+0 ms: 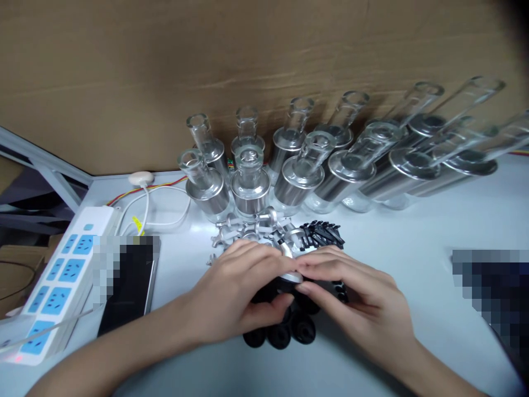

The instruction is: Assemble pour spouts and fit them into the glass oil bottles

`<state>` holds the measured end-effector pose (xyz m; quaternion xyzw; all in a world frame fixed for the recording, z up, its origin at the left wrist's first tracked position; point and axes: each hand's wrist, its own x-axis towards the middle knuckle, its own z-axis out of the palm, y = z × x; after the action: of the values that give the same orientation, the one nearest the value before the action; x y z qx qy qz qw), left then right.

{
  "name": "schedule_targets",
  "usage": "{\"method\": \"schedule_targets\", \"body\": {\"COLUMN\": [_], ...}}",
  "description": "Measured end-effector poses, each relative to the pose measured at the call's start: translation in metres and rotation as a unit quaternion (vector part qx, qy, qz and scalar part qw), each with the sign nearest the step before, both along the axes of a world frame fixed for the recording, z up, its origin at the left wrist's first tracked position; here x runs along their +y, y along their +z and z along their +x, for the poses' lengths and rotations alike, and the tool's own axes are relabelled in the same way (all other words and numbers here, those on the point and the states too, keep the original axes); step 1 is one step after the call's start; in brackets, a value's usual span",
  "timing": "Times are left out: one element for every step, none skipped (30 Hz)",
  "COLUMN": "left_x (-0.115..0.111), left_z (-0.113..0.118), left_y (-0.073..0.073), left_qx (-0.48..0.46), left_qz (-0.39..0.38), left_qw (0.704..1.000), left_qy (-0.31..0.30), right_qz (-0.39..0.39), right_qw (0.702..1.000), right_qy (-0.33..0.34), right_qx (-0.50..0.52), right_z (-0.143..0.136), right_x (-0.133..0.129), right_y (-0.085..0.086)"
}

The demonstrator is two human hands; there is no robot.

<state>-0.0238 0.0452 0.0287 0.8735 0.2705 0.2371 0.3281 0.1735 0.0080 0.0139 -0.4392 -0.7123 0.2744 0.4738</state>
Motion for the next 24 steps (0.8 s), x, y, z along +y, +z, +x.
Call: {"method": "schedule_targets", "body": {"left_x": [0.0, 0.0, 0.001, 0.001, 0.002, 0.003, 0.003, 0.004, 0.004, 0.005, 0.005, 0.005, 0.005, 0.006, 0.006, 0.006, 0.006, 0.006, 0.007, 0.007, 0.007, 0.007, 0.007, 0.007], "left_z": [0.0, 0.0, -0.001, -0.001, -0.002, -0.002, -0.003, -0.003, -0.004, -0.004, -0.004, -0.004, -0.004, -0.004, -0.004, -0.004, -0.004, -0.003, -0.003, -0.003, -0.003, -0.003, -0.003, -0.002], "left_y": [0.0, 0.0, 0.0, 0.001, 0.002, 0.003, 0.004, 0.004, 0.004, 0.004, 0.003, 0.003, 0.002, 0.001, 0.001, 0.001, 0.0, 0.0, 0.0, 0.0, 0.0, -0.001, -0.001, -0.001], "left_qx": [-0.003, -0.003, -0.001, 0.004, 0.01, 0.016, 0.022, 0.028, 0.035, 0.041, 0.047, 0.051, 0.054, 0.056, 0.056, 0.057, 0.056, 0.057, 0.058, 0.057, 0.056, 0.055, 0.051, 0.049], "left_qz": [0.008, 0.017, 0.026, 0.035, 0.044, 0.053, 0.059, 0.064, 0.067, 0.067, 0.066, 0.066, 0.067, 0.069, 0.072, 0.075, 0.078, 0.08, 0.083, 0.087, 0.09, 0.093, 0.094, 0.093], "left_qw": [1.0, 1.0, 1.0, 0.999, 0.999, 0.998, 0.998, 0.998, 0.997, 0.997, 0.997, 0.996, 0.996, 0.996, 0.995, 0.995, 0.995, 0.995, 0.994, 0.994, 0.993, 0.993, 0.993, 0.993], "left_qy": [-0.001, -0.002, -0.002, 0.0, 0.002, 0.004, 0.006, 0.009, 0.012, 0.016, 0.019, 0.022, 0.023, 0.025, 0.026, 0.027, 0.03, 0.033, 0.036, 0.04, 0.042, 0.044, 0.046, 0.047], "right_qz": [-0.003, -0.005, -0.005, -0.003, -0.002, -0.002, -0.009, -0.025, -0.045, -0.066, -0.084, -0.091, -0.093, -0.091, -0.087, -0.084, -0.077, -0.068, -0.058, -0.047, -0.036, -0.026, -0.018, -0.013], "right_qw": [1.0, 1.0, 1.0, 1.0, 1.0, 1.0, 1.0, 1.0, 0.999, 0.996, 0.992, 0.987, 0.98, 0.975, 0.971, 0.968, 0.968, 0.968, 0.968, 0.965, 0.961, 0.955, 0.95, 0.944], "right_qy": [0.004, 0.009, 0.014, 0.018, 0.018, 0.016, 0.01, -0.004, -0.025, -0.055, -0.091, -0.13, -0.167, -0.191, -0.203, -0.205, -0.193, -0.177, -0.161, -0.15, -0.146, -0.147, -0.15, -0.154], "right_qx": [-0.002, -0.004, -0.005, -0.006, -0.007, -0.007, -0.007, -0.008, -0.01, -0.013, -0.02, -0.031, -0.046, -0.067, -0.092, -0.117, -0.139, -0.162, -0.185, -0.209, -0.233, -0.255, -0.275, -0.291], "right_z": [-0.001, -0.001, -0.002, -0.003, -0.003, -0.002, -0.001, 0.002, 0.006, 0.011, 0.018, 0.025, 0.033, 0.04, 0.046, 0.051, 0.054, 0.056, 0.056, 0.055, 0.054, 0.052, 0.05, 0.048], "right_x": [0.0, -0.001, -0.001, -0.001, -0.001, -0.001, 0.0, 0.001, 0.003, 0.006, 0.009, 0.013, 0.017, 0.02, 0.024, 0.027, 0.029, 0.03, 0.031, 0.031, 0.03, 0.029, 0.028, 0.027], "right_y": [0.0, 0.0, 0.0, 0.0, 0.0, 0.0, 0.001, 0.001, 0.001, 0.001, 0.0, -0.001, -0.003, -0.005, -0.008, -0.011, -0.014, -0.018, -0.021, -0.024, -0.027, -0.029, -0.031, -0.032]}}
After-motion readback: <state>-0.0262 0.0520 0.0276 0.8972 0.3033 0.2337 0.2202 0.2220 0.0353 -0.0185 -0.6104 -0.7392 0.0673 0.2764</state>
